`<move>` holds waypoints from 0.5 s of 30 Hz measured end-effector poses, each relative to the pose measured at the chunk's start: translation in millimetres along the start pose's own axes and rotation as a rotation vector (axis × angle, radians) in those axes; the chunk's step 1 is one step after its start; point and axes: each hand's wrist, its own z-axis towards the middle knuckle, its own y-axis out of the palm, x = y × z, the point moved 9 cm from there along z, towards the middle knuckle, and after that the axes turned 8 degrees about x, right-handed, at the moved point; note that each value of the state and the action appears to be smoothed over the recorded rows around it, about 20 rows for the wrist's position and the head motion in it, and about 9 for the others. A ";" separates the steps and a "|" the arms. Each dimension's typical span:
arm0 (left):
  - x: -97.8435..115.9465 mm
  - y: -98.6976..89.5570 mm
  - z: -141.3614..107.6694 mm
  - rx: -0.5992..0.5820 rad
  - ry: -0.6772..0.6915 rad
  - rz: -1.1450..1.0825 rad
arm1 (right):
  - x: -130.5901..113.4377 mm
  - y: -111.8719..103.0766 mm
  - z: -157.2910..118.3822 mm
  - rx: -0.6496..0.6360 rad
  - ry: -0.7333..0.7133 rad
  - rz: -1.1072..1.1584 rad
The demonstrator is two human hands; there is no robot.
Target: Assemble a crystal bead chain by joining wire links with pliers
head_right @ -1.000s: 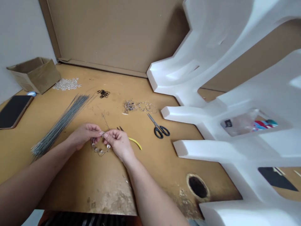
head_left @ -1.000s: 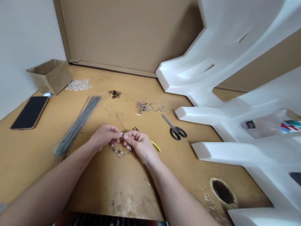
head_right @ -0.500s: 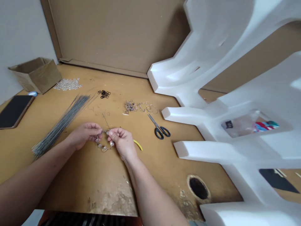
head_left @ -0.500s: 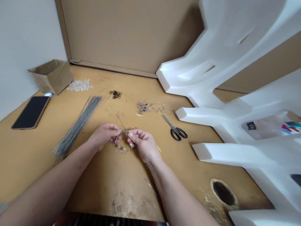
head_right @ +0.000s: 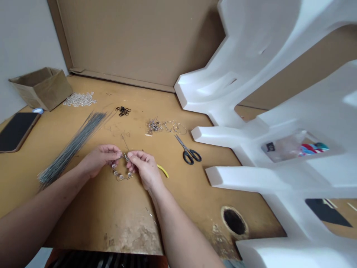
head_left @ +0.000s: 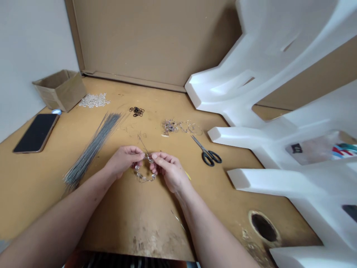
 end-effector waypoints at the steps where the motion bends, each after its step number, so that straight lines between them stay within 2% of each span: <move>1: 0.2 0.9 -0.2 -0.006 0.008 0.010 | -0.1 0.5 -0.6 -0.002 -0.005 -0.024; 8: 0.7 -4.3 0.8 0.071 0.039 0.031 | -0.2 1.6 -2.5 0.009 -0.031 -0.115; 15: -2.9 -4.6 1.5 0.072 -0.004 0.013 | 2.5 0.7 -1.3 0.003 -0.003 -0.139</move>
